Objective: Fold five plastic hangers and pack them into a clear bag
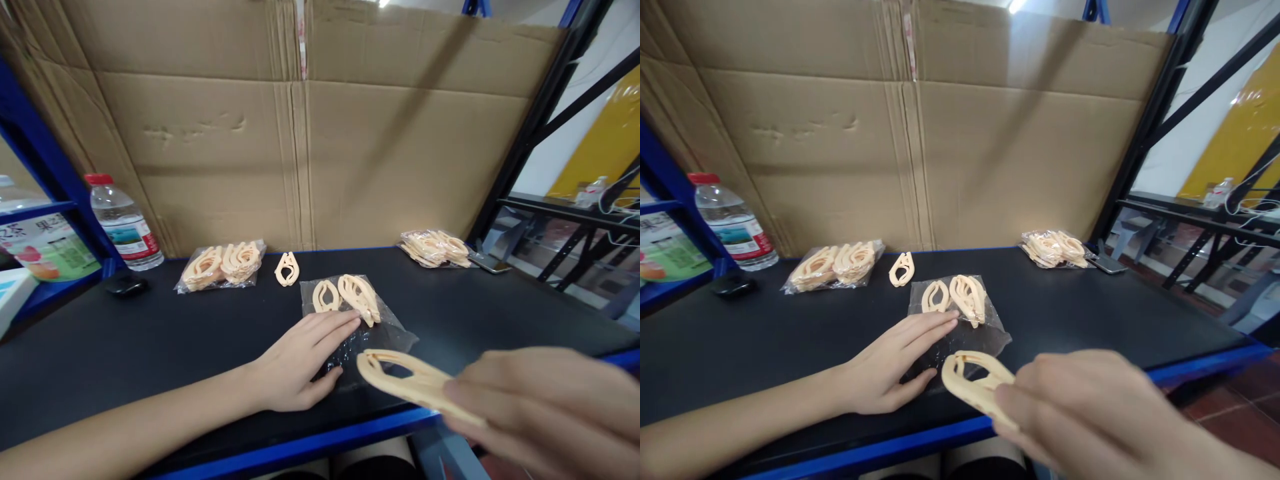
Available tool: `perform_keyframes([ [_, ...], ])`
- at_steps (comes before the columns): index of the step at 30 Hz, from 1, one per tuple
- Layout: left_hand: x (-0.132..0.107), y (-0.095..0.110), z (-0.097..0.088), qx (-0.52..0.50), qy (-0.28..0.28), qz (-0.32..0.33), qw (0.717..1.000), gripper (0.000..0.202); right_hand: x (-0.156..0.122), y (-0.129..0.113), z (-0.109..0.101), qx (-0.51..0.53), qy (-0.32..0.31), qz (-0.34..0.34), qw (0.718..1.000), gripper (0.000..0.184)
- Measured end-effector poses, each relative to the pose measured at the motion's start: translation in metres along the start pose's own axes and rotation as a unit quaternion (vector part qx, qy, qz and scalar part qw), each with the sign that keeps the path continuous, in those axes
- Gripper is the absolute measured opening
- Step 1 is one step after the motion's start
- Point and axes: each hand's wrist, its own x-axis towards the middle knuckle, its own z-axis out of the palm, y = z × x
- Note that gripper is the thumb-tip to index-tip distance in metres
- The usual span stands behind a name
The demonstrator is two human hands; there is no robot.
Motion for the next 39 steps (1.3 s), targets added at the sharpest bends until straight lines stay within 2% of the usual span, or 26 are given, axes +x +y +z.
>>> perform_keyframes([
  [3,0.001,0.001,0.0,0.006,0.007,0.001,1.0,0.07,-0.003,-0.022,0.008,-0.008,-0.016,-0.022,1.0,0.017],
  [7,0.0,0.001,0.001,0.016,0.026,0.006,1.0,0.073,0.006,-0.05,0.025,-0.069,-0.044,-0.109,0.991,0.021],
  [10,-0.002,-0.001,0.003,0.014,0.038,0.012,0.999,0.072,0.019,-0.057,0.044,-0.134,-0.034,-0.161,0.977,0.026],
  [13,-0.004,-0.003,0.005,0.006,0.045,0.005,0.999,0.073,0.026,-0.057,0.06,-0.168,-0.013,-0.182,0.969,0.029],
  [20,-0.005,-0.004,0.005,-0.009,0.047,-0.016,0.999,0.078,0.024,-0.055,0.087,-0.169,-0.051,-0.158,0.971,0.026],
  [23,-0.004,-0.003,0.005,-0.011,0.05,-0.024,0.998,0.079,0.025,-0.05,0.091,-0.148,-0.099,-0.141,0.974,0.022],
  [26,-0.004,-0.003,0.005,-0.013,0.046,-0.028,0.998,0.077,0.028,-0.049,0.084,-0.083,-0.165,-0.101,0.978,0.021],
  [28,-0.004,-0.003,0.005,-0.015,0.045,-0.031,0.998,0.077,0.03,-0.05,0.072,-0.03,-0.169,-0.068,0.983,0.023],
  [29,-0.004,-0.003,0.005,-0.017,0.047,-0.032,0.998,0.076,0.032,-0.05,0.065,-0.007,-0.151,-0.058,0.987,0.023],
  [32,-0.004,-0.003,0.004,-0.018,0.052,-0.031,0.998,0.074,0.041,-0.04,0.047,0.044,-0.034,-0.051,0.997,0.022],
  [34,-0.003,-0.003,0.003,-0.016,0.045,-0.031,0.998,0.069,0.055,-0.024,0.044,0.063,0.037,-0.036,0.997,0.023],
  [36,-0.002,-0.001,0.001,-0.012,0.04,-0.027,0.999,0.062,0.075,-0.001,0.05,0.076,0.035,-0.027,0.996,0.024],
  [39,-0.002,0.0,0.0,-0.001,0.048,-0.01,0.999,0.051,0.11,0.032,0.077,0.065,-0.063,-0.052,0.995,0.031],
])
